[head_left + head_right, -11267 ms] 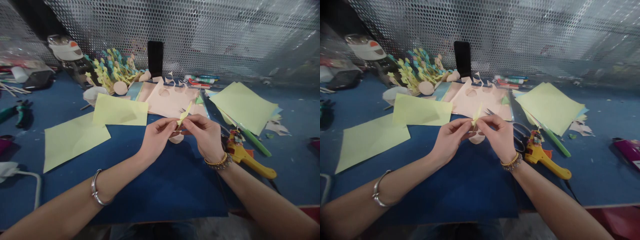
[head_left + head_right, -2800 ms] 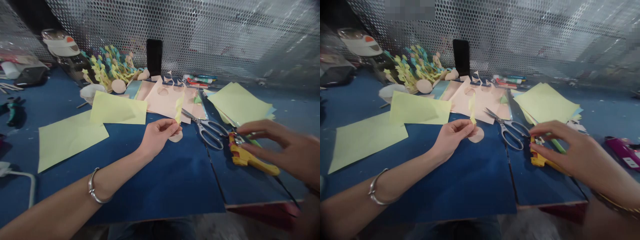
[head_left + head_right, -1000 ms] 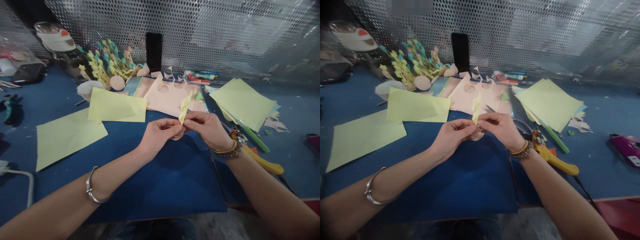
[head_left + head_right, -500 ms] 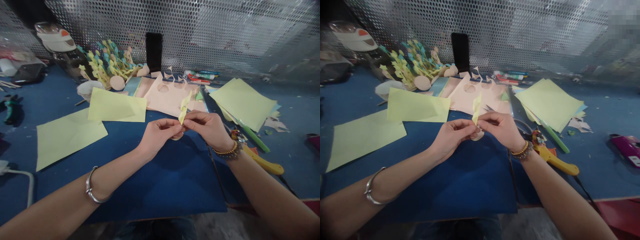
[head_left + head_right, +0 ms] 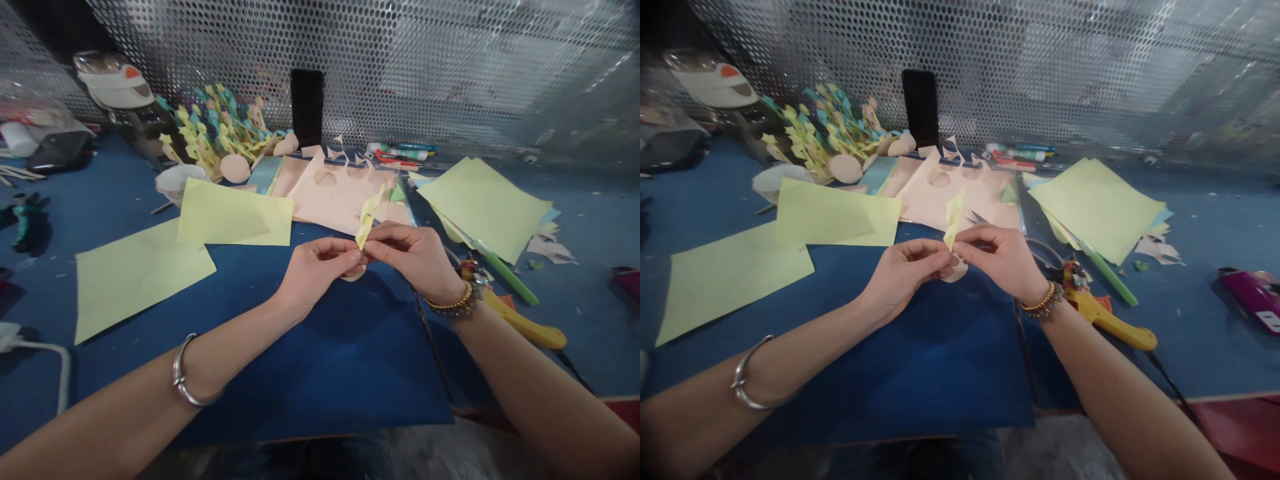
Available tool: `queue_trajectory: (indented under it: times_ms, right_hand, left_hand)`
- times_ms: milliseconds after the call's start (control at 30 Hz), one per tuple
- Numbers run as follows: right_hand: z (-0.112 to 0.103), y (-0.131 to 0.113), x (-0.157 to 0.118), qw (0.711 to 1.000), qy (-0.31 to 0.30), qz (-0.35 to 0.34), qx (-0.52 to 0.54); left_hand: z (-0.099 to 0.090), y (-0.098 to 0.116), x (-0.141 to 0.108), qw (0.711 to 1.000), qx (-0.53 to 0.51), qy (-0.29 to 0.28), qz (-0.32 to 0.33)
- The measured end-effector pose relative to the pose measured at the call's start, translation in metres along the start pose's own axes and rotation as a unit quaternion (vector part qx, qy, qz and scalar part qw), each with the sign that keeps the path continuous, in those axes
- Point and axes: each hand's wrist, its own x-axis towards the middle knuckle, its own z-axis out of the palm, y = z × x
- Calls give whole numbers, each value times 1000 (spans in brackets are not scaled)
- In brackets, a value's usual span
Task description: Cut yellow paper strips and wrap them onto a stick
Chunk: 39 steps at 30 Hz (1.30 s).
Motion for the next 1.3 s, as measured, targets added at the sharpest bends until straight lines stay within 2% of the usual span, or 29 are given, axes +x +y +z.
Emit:
queue_trajectory:
  times_ms: [167, 400, 667, 833, 1000, 1133, 1300]
  right_hand:
    - [0, 0, 1, 1000, -4, 21, 22]
    - [2, 6, 3, 993, -29, 47, 103]
    - [5, 14, 4, 977, -38, 72, 199]
    - [5, 8, -5, 979, -48, 52, 191]
    - [10, -5, -29, 982, -60, 33, 178]
    - [15, -10, -44, 984, -65, 31, 165]
    - [15, -13, -41, 985, -59, 22, 162]
  left_hand:
    - [0, 0, 1, 1000, 0, 16, 3]
    - [-3, -1, 2, 1000, 21, -3, 22]
    - [-1, -1, 1, 995, 61, -2, 79]
    - [4, 3, -10, 994, 77, -13, 80]
    - [0, 3, -32, 983, 145, -49, 106]
    - [-2, 1, -46, 975, 177, -57, 119]
    - [-1, 6, -45, 975, 172, -63, 124]
